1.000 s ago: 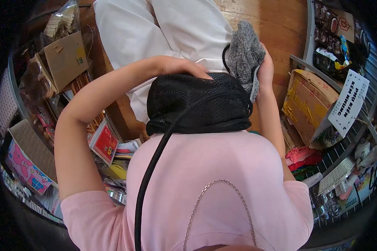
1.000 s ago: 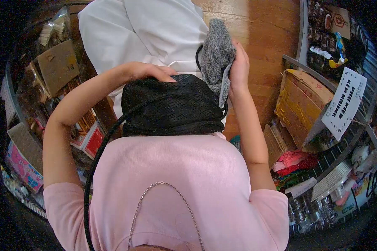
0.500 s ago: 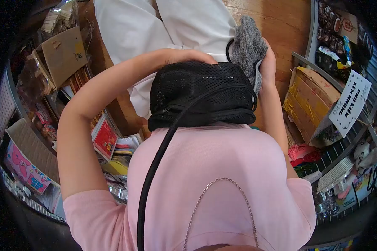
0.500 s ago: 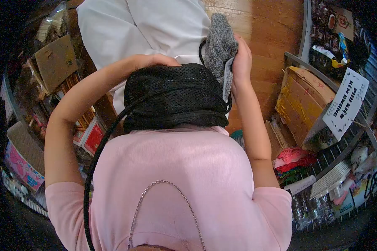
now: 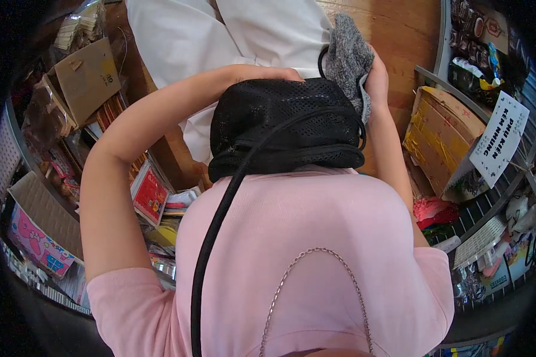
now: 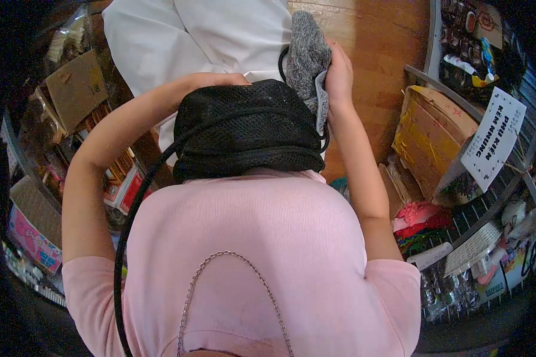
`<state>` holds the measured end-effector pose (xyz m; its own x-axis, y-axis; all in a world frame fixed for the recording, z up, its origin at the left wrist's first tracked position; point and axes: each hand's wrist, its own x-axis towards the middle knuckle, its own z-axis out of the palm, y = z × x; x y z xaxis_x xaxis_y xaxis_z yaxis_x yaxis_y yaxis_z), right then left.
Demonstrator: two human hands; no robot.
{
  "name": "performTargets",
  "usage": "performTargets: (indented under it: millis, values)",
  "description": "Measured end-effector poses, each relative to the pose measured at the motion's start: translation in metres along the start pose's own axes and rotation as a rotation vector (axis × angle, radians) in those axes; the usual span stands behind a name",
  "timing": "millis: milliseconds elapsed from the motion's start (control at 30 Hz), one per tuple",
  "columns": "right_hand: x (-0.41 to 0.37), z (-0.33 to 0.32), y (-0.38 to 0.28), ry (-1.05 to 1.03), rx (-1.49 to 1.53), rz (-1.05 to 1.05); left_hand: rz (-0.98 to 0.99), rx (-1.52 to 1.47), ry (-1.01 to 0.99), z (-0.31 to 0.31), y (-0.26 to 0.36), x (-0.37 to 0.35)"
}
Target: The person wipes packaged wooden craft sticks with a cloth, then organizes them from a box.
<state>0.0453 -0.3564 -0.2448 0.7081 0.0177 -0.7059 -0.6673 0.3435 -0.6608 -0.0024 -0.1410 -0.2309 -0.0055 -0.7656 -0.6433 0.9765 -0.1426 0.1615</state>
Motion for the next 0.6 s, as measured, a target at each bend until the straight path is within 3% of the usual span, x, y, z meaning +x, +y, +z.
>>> performTargets:
  millis: [133, 200, 267, 333, 400, 467, 533, 600]
  values:
    - [0.003, -0.001, -0.002, -0.019, -0.062, -0.044, 0.021, 0.037, 0.045, -0.001, 0.022, -0.01]
    - [0.004, 0.0, -0.002, -0.001, -0.028, -0.025, -0.069, 0.114, 0.074, 0.007, 0.035, -0.018]
    - [0.009, -0.005, 0.001, -0.022, -0.04, -0.069, 0.392, 0.643, -0.013, -0.012, 0.029, -0.005]
    - [0.009, 0.005, -0.01, -0.035, -0.053, -0.109, 0.508, 1.002, 0.092, -0.002, 0.043, -0.026]
    - [0.007, 0.024, -0.022, -0.009, -0.167, -0.239, 0.56, 1.107, 0.136, -0.012, 0.062, -0.044]
    - [0.015, 0.042, -0.032, -0.036, -0.222, -0.308, 0.908, 1.03, 0.534, -0.034, 0.08, -0.076]
    - [0.019, 0.071, -0.045, 0.019, -0.15, -0.396, 0.969, 0.539, 0.718, -0.062, 0.103, -0.113]
    - [0.033, 0.086, -0.052, -0.03, -0.206, -0.474, 1.282, 0.504, 1.044, -0.111, 0.132, -0.135]
